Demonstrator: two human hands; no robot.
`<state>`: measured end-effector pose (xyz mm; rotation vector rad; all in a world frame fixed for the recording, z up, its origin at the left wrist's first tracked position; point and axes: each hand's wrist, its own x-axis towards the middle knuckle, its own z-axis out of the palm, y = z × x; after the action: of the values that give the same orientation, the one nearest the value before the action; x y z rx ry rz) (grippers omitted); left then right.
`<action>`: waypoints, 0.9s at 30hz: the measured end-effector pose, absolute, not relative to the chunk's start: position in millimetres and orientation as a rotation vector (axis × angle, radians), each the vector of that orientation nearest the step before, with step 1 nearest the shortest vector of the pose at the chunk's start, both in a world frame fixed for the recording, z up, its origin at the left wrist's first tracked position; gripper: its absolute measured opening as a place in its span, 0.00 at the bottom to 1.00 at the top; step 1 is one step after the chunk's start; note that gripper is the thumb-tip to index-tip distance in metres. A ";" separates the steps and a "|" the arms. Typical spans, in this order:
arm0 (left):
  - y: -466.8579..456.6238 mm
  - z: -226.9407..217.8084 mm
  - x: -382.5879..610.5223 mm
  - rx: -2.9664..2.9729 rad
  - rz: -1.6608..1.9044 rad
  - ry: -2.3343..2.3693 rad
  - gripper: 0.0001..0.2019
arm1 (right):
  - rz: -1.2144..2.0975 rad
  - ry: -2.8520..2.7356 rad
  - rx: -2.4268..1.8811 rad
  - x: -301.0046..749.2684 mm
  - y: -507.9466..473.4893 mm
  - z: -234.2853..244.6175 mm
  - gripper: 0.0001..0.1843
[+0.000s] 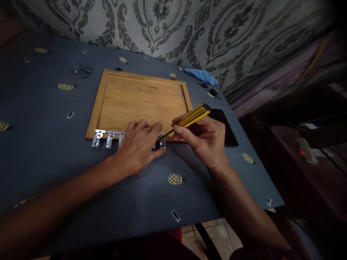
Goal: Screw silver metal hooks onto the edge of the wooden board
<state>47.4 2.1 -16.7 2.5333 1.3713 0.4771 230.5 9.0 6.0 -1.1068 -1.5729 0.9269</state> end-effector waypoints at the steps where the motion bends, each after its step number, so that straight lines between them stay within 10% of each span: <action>1: 2.2 -16.5 47.4 2.533 0.472 1.375 0.22 | 0.886 -1.581 -1.107 230.1 8.7 3.7 0.14; 27: -0.4 -14.7 48.3 2.512 0.475 1.375 0.20 | 0.606 -1.506 -1.144 221.0 1.3 -1.6 0.14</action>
<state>48.3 -0.4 -14.7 2.5124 1.3755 0.4747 221.0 1.3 -1.6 -1.1442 -1.5057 0.6056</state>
